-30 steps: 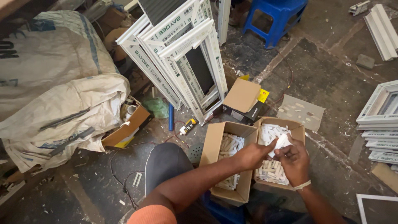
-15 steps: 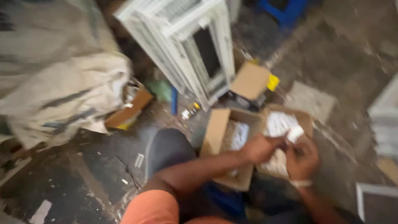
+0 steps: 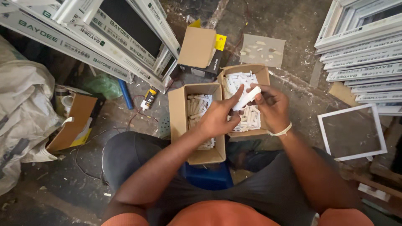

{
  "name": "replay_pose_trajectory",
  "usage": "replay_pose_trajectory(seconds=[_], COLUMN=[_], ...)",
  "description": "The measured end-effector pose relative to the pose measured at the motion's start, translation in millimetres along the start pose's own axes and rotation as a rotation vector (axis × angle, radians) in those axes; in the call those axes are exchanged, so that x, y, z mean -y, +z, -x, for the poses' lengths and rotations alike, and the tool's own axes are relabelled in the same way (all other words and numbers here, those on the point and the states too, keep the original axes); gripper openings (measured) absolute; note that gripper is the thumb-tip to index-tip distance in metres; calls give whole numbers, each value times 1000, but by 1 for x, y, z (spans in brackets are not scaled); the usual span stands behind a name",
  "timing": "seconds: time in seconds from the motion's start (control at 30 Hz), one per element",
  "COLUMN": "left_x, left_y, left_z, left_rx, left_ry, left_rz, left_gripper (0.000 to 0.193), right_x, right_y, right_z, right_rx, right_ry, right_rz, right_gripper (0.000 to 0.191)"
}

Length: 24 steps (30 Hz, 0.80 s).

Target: The person sits on a low stool and repeatedly picks small white plastic clips from one cardboard box, inspects them by hand, and places them into a second box. The person handles the clips one at a time, turning them over and checking their shape before sorting.

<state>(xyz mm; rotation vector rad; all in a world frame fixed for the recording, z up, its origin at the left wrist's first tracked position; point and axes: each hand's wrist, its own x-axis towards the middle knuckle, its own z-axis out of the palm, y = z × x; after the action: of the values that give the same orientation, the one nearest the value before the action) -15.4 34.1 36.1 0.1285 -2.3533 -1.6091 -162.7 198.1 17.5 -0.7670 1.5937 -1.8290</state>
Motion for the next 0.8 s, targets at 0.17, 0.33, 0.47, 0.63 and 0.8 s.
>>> replay_pose_trajectory(seconds=[0.17, 0.33, 0.47, 0.63, 0.8], left_x=[15, 19, 28, 44, 49], left_y=[8, 12, 17, 22, 4], left_z=[5, 6, 8, -1, 1], left_rx=[-20, 8, -29, -111, -227], left_ry=[63, 93, 39, 80, 11], left_rz=[-111, -89, -70, -76, -215], left_gripper=[81, 79, 69, 57, 36], right_x=[-26, -45, -45, -47, -67], right_y=[-17, -25, -20, -11, -7], right_z=[4, 1, -1, -6, -17], right_rx=[-37, -179, -226, -186, -177], right_ry=[-29, -54, -39, -73, 98], right_rz=[-40, 153, 302, 102, 113], right_gripper=[36, 26, 22, 22, 21])
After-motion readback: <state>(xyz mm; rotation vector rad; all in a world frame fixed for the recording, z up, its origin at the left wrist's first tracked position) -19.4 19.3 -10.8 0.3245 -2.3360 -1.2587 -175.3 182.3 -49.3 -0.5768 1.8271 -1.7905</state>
